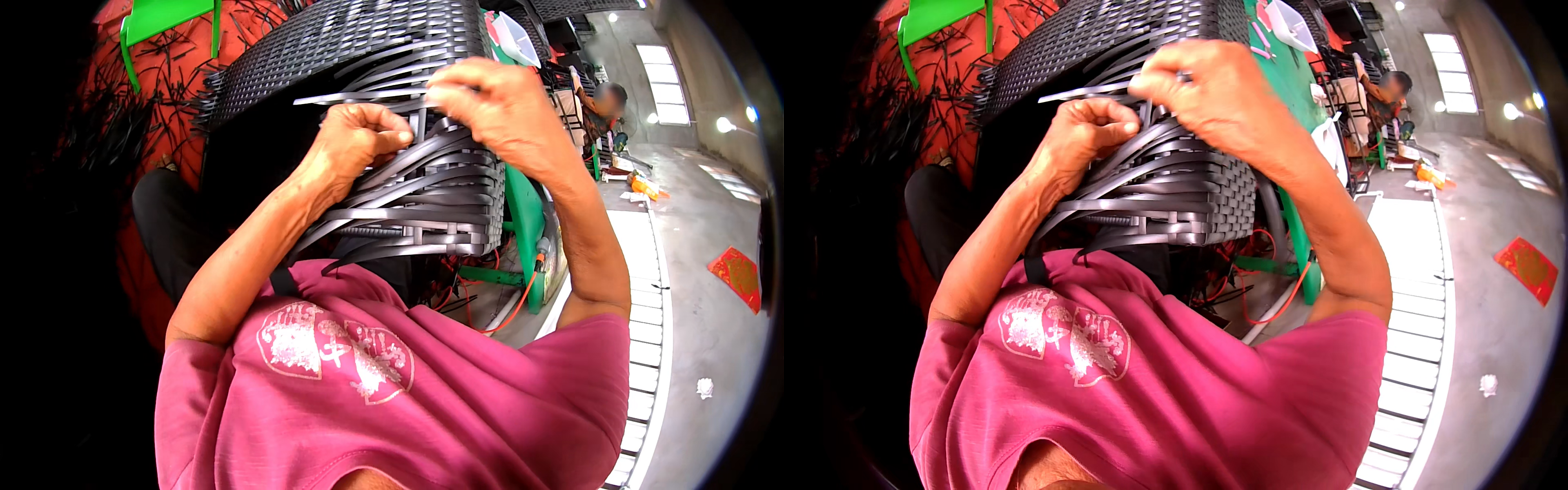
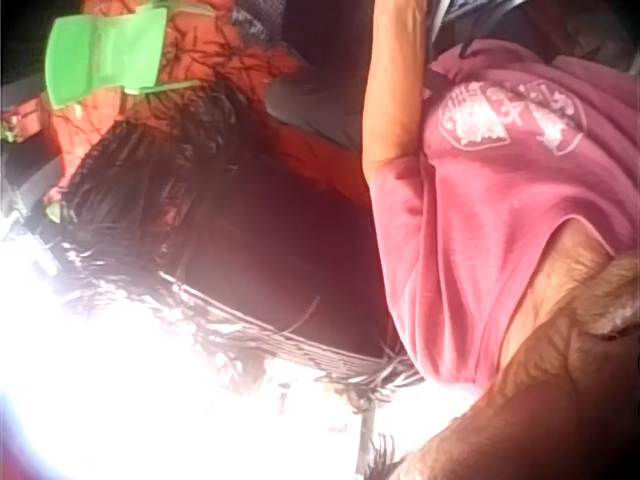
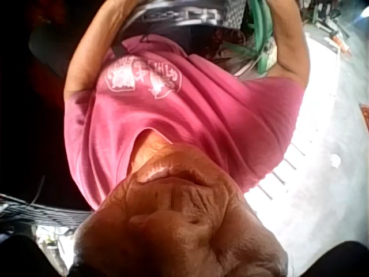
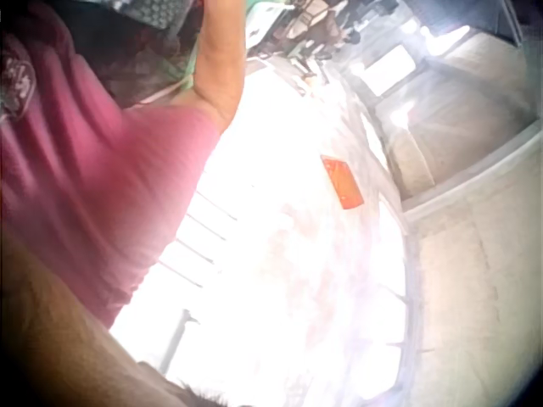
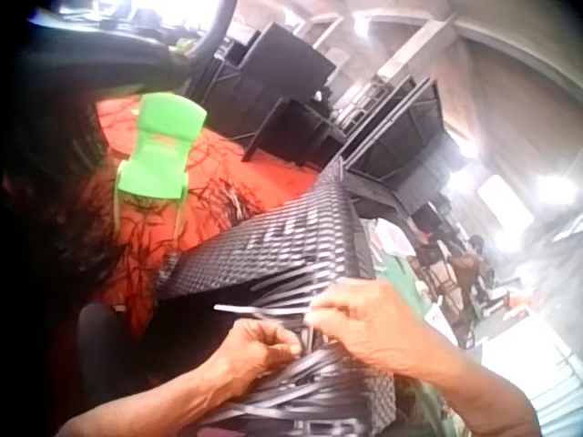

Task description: The person weaves black plastic strips into a furniture frame by hand, pulling the strips through the existing weave and tucking the ends into the frame.

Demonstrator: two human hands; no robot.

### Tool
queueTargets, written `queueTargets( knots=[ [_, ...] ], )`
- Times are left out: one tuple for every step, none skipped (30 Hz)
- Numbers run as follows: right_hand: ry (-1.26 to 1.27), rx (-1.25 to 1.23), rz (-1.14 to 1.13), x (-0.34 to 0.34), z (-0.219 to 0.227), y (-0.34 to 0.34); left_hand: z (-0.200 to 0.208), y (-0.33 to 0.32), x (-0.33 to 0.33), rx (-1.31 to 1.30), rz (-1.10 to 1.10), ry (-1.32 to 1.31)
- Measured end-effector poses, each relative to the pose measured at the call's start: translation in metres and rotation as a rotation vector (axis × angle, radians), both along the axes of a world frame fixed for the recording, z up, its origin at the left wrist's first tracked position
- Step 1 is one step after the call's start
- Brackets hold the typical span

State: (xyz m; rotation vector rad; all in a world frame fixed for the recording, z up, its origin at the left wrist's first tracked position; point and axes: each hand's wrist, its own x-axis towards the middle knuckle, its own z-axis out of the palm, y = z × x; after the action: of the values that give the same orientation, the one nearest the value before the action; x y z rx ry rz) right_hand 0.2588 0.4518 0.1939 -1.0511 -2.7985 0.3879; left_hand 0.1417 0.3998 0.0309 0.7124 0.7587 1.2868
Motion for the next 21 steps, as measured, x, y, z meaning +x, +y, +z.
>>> queueTargets(
  knots=[
    [0.128, 0.024, -0.064, 0.005, 0.004, -0.001, -0.002, 0.000, -0.006, 0.033, 0.014, 0.195],
    [0.087, 0.086, -0.147, 0.012, 0.013, -0.006, -0.026, 0.005, -0.006, 0.185, 0.276, 0.495],
    [0.123, 0.048, -0.203, 0.018, 0.013, -0.008, -0.060, 0.015, -0.017, 0.273, 0.422, 0.526],
    [0.161, 0.010, -0.268, 0.030, 0.008, -0.008, -0.067, 0.017, -0.024, 0.152, 0.454, 0.518],
    [0.196, -0.029, -0.334, 0.044, 0.002, -0.008, -0.078, 0.022, -0.032, -0.002, 0.435, 0.720],
    [0.209, 0.008, -0.292, 0.058, -0.004, -0.005, -0.090, 0.024, -0.030, -0.028, 0.393, 0.542],
    [0.253, -0.056, -0.341, 0.066, -0.007, -0.007, -0.102, 0.026, -0.024, -0.055, 0.346, 0.365],
    [0.235, -0.089, -0.365, 0.071, -0.009, -0.011, -0.103, 0.028, -0.018, -0.026, 0.343, 0.358],
    [0.217, -0.121, -0.389, 0.076, -0.010, -0.014, -0.100, 0.029, -0.012, -0.032, 0.386, 0.324],
    [0.219, -0.181, -0.436, 0.078, -0.009, -0.018, -0.104, 0.034, -0.010, -0.034, 0.385, 0.304],
    [0.210, -0.167, -0.384, 0.084, -0.012, -0.017, -0.106, 0.039, -0.011, -0.034, 0.387, 0.289],
    [0.201, -0.151, -0.331, 0.093, -0.018, -0.014, -0.109, 0.044, -0.014, 0.036, 0.362, 0.347],
    [0.190, -0.135, -0.276, 0.098, -0.020, -0.013, -0.112, 0.044, -0.015, -0.042, 0.271, 0.210],
    [0.243, -0.158, -0.302, 0.100, -0.023, -0.015, -0.118, 0.047, -0.018, -0.009, 0.280, 0.360],
    [0.312, -0.194, -0.334, 0.102, -0.023, -0.017, -0.109, 0.046, -0.023, 0.026, 0.290, 0.511],
    [0.380, -0.230, -0.362, 0.103, -0.022, -0.018, -0.099, 0.041, -0.036, -0.057, 0.237, 0.655],
    [0.451, -0.276, -0.342, 0.090, -0.020, -0.015, -0.142, 0.049, -0.067, -0.061, 0.407, 0.448],
    [0.454, -0.234, -0.291, 0.085, -0.014, -0.016, -0.138, 0.048, -0.119, -0.079, 0.529, 0.476],
    [0.453, -0.213, -0.256, 0.091, -0.018, -0.012, -0.110, 0.041, -0.126, 0.050, 0.700, 0.472],
    [0.410, -0.165, -0.205, 0.088, -0.019, -0.010, -0.093, 0.036, -0.152, 0.081, 0.602, 0.354],
    [0.365, -0.119, -0.157, 0.086, -0.020, -0.007, -0.053, 0.029, -0.152, 0.128, 0.589, 0.345]
  ],
)
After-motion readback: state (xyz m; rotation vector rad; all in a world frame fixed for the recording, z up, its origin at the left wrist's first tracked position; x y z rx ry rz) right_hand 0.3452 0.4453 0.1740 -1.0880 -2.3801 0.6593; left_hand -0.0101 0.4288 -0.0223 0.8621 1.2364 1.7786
